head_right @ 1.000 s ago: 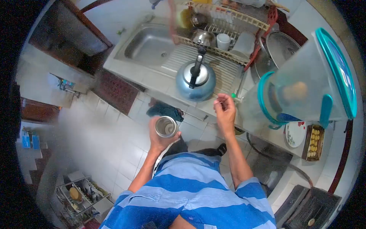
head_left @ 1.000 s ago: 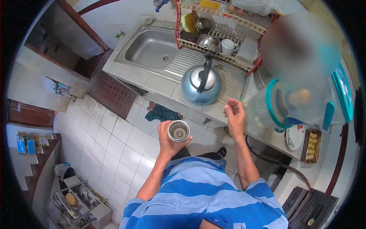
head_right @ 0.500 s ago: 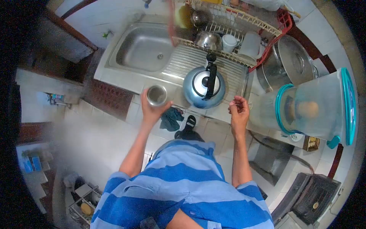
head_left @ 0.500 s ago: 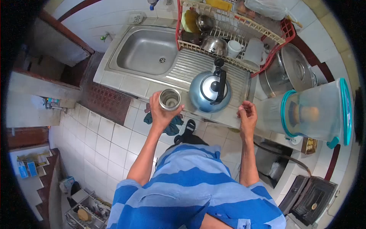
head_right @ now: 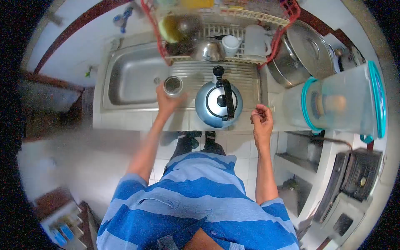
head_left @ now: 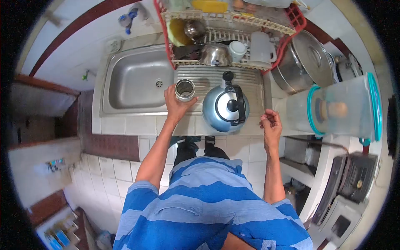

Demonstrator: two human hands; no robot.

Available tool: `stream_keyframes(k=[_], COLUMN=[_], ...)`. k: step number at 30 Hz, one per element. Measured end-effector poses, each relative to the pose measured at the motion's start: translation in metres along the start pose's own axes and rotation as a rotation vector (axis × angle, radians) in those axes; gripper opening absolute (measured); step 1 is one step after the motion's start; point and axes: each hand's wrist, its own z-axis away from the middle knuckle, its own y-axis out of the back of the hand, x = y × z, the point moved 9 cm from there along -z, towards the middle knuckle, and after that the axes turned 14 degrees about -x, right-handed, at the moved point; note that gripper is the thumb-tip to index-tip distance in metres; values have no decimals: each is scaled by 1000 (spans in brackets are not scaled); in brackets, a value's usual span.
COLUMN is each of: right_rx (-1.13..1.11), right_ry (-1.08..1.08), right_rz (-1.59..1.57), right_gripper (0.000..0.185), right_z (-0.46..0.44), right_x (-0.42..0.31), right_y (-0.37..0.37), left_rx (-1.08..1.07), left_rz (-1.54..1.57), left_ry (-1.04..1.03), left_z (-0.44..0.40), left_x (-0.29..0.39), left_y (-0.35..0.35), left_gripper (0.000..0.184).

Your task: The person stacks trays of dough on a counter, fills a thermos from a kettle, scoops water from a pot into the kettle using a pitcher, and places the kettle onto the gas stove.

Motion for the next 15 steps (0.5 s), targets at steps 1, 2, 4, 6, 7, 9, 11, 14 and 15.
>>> stream_keyframes(k=[1,2,4,6,7,9,11,14,15], right_rx=[19,49,65,115,112,121,132,129,127], right_ry=[-5,-2,1,-27,-28,-48,-49,-55,-62], right_rz=[19,26,31,27,72,122,144,150,142], right_gripper=[26,26,26,27,27,28,28,29,30], right_z=[3,5,10,12,11,9,6,1,-1], right_x=[-1,0,-1,3,3,2,-1,0,-2], right_y=[-2,-4,-20,-33,-40,-52,-59,-69,-71], left_rx=[32,16,-42,-85,-111,-159,-187,-137,-125], left_rz=[5,24,-17,-19,-36,-2,21,64,59], left_ry=[-18,-36,-49,-50,-39,-39,-31,-67,-85], left_z=[-7,-14,-25,-34,-37,-43,-44,-41,-41], left_x=[-6,-13,-22,-32,-37,-42,-44,-42,-43], left_y=[-1,-5,-16,-26,-31,-38,-42,-42,-44], left_gripper=[70,70,72,73,73,73,72,71,71])
